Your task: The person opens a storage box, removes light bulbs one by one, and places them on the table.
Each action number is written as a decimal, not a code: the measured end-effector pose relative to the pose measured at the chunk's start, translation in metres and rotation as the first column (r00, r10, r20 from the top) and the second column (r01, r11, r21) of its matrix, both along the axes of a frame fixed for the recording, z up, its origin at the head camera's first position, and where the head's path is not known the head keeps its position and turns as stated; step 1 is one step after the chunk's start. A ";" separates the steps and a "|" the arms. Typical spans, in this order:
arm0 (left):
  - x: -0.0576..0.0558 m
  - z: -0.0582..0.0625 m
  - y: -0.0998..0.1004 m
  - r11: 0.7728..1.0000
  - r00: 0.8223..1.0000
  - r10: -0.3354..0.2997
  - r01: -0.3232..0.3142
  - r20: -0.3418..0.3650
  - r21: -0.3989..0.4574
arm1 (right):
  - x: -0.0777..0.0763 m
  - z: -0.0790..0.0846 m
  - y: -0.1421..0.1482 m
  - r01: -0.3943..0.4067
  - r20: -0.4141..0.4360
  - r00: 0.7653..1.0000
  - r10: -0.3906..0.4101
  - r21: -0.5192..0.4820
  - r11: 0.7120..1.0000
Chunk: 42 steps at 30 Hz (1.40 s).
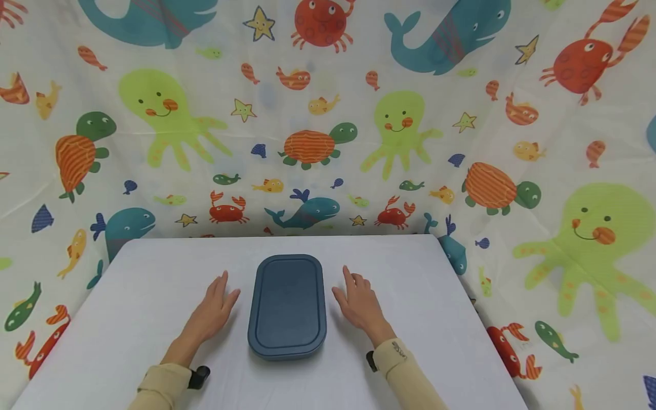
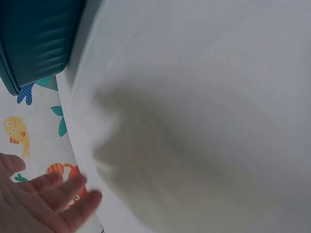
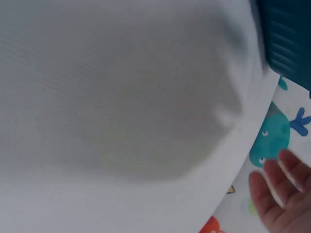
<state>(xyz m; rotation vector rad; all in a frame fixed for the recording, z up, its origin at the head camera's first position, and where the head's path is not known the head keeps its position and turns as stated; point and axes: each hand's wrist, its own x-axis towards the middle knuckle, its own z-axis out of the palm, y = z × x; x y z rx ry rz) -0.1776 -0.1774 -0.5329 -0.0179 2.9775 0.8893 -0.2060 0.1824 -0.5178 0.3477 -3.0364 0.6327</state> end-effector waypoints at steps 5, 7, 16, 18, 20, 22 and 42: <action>-0.002 -0.001 0.005 0.997 1.000 -0.025 0.024 0.014 0.074 | 0.000 0.004 -0.003 -0.085 0.043 0.995 0.087 -0.043 0.995; -0.003 -0.003 0.008 0.993 0.999 -0.043 0.041 0.016 0.107 | 0.000 0.004 -0.004 -0.119 0.058 0.991 0.122 -0.048 0.992; -0.007 -0.009 0.018 0.968 0.988 -0.129 0.107 0.083 0.228 | -0.001 0.000 -0.010 -0.195 0.117 0.974 0.195 -0.012 0.981; -0.007 -0.009 0.019 0.963 0.985 -0.148 0.123 0.090 0.239 | -0.001 -0.001 -0.011 -0.198 0.126 0.972 0.197 -0.005 0.980; -0.006 -0.009 0.020 0.958 0.982 -0.165 0.137 0.092 0.254 | -0.001 -0.003 -0.011 -0.202 0.130 0.971 0.201 0.001 0.979; -0.005 -0.008 0.020 0.952 0.980 -0.182 0.153 0.086 0.266 | 0.000 -0.004 -0.012 -0.207 0.133 0.970 0.205 0.000 0.978; -0.004 -0.006 0.023 0.901 0.961 -0.269 0.225 0.071 0.370 | 0.002 -0.006 -0.019 -0.258 0.129 0.957 0.261 -0.039 0.965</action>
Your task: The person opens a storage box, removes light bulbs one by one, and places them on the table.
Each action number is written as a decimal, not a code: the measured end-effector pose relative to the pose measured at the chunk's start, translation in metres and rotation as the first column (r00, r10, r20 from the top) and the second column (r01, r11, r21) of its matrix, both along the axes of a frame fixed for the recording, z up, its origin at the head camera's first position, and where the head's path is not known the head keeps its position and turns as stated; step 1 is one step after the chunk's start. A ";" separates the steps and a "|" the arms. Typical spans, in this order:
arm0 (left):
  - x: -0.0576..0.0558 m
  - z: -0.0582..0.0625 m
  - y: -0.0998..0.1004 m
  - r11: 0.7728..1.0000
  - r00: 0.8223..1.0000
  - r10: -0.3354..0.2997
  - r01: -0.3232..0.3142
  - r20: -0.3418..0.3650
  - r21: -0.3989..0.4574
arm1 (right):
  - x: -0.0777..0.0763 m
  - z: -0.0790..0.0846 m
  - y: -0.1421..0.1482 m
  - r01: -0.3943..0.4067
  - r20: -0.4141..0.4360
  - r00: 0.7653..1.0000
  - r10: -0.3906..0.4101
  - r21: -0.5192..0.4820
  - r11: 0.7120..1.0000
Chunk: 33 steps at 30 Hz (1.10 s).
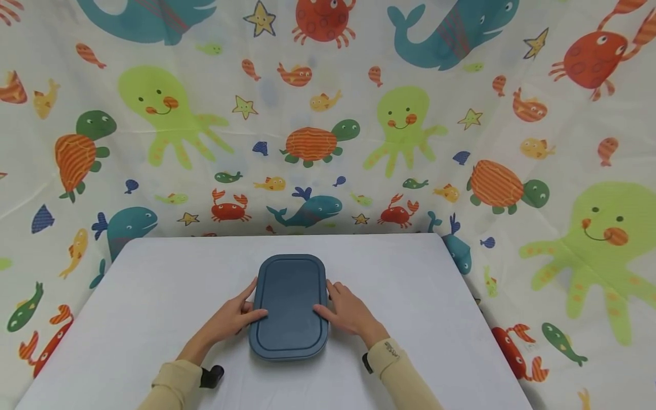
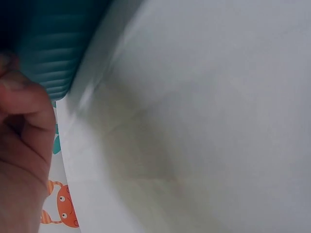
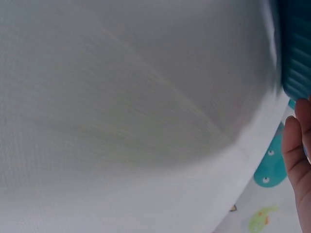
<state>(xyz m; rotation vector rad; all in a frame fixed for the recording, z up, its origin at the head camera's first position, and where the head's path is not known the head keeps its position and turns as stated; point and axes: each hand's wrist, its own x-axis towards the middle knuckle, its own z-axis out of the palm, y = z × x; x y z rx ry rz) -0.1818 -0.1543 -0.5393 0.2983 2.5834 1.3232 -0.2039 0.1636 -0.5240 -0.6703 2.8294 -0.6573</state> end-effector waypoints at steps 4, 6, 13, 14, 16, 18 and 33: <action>0.002 0.004 0.000 1.000 1.000 -0.007 0.007 0.012 0.024 | 0.001 0.002 -0.002 -0.007 -0.008 1.000 0.007 0.001 1.000; 0.003 0.006 0.000 1.000 1.000 -0.008 0.008 0.021 0.023 | 0.001 0.003 -0.002 -0.010 -0.015 1.000 0.010 0.008 1.000; 0.005 0.010 -0.001 1.000 0.999 0.000 -0.001 0.050 0.016 | -0.001 0.005 -0.005 -0.010 -0.059 0.998 0.013 0.056 0.998; 0.005 0.010 -0.001 1.000 0.999 0.002 -0.003 0.053 0.014 | -0.001 0.005 -0.005 -0.010 -0.067 0.998 0.014 0.064 0.998; 0.006 0.011 -0.001 1.000 0.998 0.007 -0.007 0.059 0.009 | -0.002 0.006 -0.006 -0.017 -0.088 0.996 0.023 0.072 0.997; 0.006 0.012 -0.001 1.000 0.998 0.012 -0.013 0.064 0.008 | -0.002 0.008 -0.007 -0.025 -0.107 0.994 0.033 0.079 0.997; 0.003 0.023 -0.010 0.994 0.995 0.042 -0.051 0.089 0.096 | -0.007 0.023 -0.020 -0.015 -0.193 0.980 0.043 0.144 0.990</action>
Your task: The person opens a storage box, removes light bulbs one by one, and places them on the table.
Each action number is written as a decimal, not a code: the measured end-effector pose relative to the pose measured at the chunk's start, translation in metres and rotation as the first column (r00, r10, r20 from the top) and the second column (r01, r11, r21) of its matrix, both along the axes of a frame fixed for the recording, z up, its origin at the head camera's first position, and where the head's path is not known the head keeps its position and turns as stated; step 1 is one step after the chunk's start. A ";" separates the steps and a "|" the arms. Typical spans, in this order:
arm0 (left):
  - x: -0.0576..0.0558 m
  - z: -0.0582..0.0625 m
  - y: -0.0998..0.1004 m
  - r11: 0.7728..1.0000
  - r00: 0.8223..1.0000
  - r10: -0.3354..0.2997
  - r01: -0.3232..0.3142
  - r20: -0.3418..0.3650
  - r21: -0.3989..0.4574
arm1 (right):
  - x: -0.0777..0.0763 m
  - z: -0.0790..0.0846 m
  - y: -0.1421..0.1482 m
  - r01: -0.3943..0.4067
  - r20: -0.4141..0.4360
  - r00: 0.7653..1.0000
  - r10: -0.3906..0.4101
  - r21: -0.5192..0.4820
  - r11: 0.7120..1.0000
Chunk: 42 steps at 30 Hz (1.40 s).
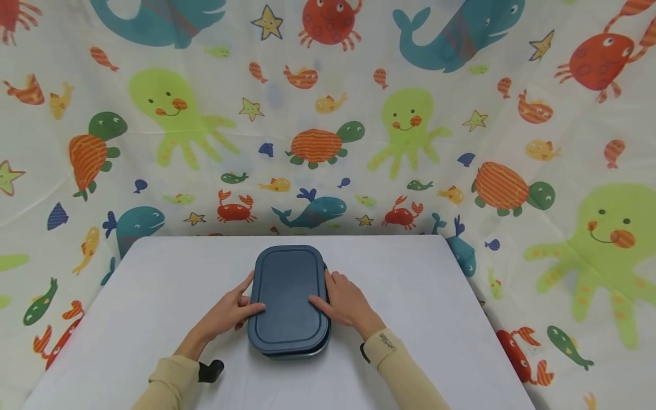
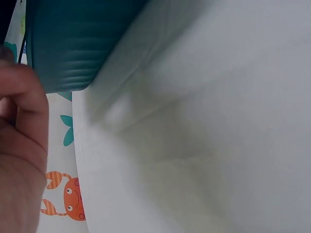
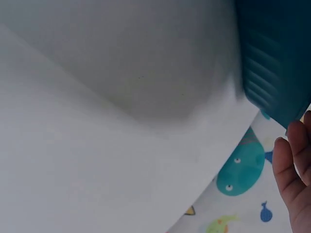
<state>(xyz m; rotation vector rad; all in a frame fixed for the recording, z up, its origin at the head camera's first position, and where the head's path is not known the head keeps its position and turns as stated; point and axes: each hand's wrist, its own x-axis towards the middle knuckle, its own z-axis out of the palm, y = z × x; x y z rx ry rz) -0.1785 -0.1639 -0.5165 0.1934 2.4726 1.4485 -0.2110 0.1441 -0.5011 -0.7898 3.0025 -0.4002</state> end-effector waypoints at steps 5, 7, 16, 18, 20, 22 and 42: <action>0.001 0.000 0.000 0.998 0.999 0.039 -0.041 0.035 0.043 | -0.002 0.004 -0.007 0.000 0.011 1.000 0.000 0.004 1.000; 0.001 0.001 -0.002 0.997 0.997 0.054 -0.057 0.046 0.057 | -0.002 0.006 -0.010 -0.005 0.008 1.000 0.005 0.014 1.000; 0.004 0.009 -0.016 0.992 0.994 0.088 -0.093 0.063 0.083 | -0.006 0.015 -0.028 -0.040 -0.020 0.999 0.041 0.053 0.998; 0.006 0.009 -0.021 0.991 0.993 0.094 -0.100 0.072 0.089 | -0.005 0.016 -0.034 -0.047 -0.017 0.999 0.048 0.059 0.997; 0.007 0.010 -0.025 0.991 0.992 0.100 -0.106 0.074 0.082 | -0.004 0.017 -0.039 -0.053 -0.014 0.998 0.054 0.067 0.996; 0.009 0.011 -0.030 0.990 0.991 0.109 -0.115 0.077 0.078 | -0.003 0.018 -0.045 -0.058 -0.010 0.998 0.059 0.075 0.996; 0.025 0.006 -0.075 0.982 0.983 0.160 -0.167 0.090 0.083 | 0.009 0.026 -0.090 -0.115 -0.058 0.991 0.123 0.131 0.985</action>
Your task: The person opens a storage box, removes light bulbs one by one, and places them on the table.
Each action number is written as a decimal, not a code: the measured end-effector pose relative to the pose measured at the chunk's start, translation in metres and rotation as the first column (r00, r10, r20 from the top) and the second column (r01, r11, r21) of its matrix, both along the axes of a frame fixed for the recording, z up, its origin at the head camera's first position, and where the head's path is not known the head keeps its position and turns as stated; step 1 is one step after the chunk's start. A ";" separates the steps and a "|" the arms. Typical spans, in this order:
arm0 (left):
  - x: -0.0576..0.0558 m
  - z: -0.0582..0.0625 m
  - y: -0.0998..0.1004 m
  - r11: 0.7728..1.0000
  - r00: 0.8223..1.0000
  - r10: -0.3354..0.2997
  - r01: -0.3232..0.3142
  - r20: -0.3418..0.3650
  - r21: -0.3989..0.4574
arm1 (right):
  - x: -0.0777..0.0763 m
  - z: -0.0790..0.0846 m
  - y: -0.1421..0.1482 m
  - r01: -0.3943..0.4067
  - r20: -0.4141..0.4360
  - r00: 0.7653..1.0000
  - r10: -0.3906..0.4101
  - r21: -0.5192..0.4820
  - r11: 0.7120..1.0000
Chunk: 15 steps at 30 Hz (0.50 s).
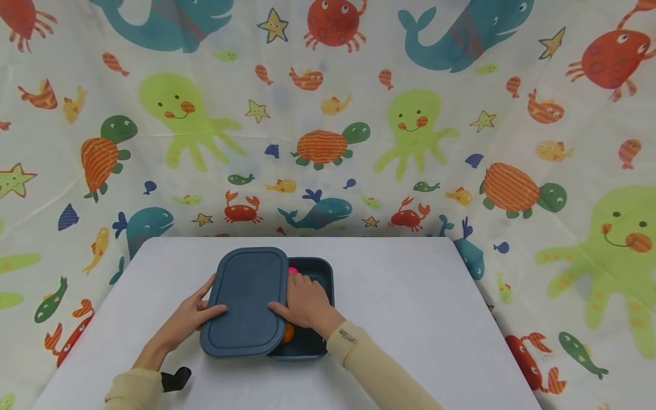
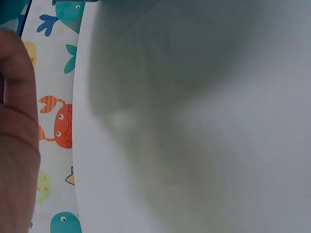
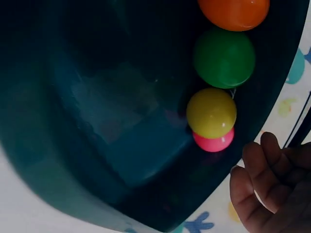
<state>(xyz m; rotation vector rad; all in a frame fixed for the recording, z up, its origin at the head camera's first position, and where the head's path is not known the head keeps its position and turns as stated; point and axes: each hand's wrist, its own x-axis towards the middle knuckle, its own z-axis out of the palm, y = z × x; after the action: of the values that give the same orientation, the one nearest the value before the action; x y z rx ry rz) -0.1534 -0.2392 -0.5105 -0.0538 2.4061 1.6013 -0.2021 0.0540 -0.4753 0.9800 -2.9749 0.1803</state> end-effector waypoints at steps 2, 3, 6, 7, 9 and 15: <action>0.002 0.000 -0.002 1.000 1.000 0.010 -0.010 0.002 0.001 | 0.000 0.002 -0.003 -0.002 0.009 1.000 0.002 0.014 1.000; 0.002 0.001 -0.003 1.000 1.000 0.012 -0.012 0.001 0.001 | 0.000 0.003 -0.004 -0.002 0.013 1.000 0.001 0.026 1.000; 0.005 0.003 -0.006 1.000 1.000 0.025 -0.025 0.001 -0.006 | 0.000 0.007 -0.010 0.001 0.030 1.000 -0.003 0.057 0.998; 0.005 0.004 -0.007 0.999 0.999 0.033 -0.033 0.001 -0.007 | 0.000 0.008 -0.012 0.002 0.032 0.999 -0.004 0.062 0.998; 0.007 0.005 -0.011 0.999 0.999 0.042 -0.042 -0.005 -0.018 | 0.000 0.011 -0.016 0.005 0.039 0.999 -0.008 0.076 0.997; 0.010 0.005 -0.024 0.997 0.998 0.058 -0.058 -0.002 -0.047 | 0.000 0.011 -0.032 0.019 0.059 0.998 -0.025 0.103 0.995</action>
<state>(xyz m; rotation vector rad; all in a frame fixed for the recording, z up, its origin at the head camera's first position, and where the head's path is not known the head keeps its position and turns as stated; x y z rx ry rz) -0.1433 -0.2634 -0.5054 -0.1321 2.4641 1.5696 -0.2026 0.0221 -0.4641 0.9679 -3.0759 0.0592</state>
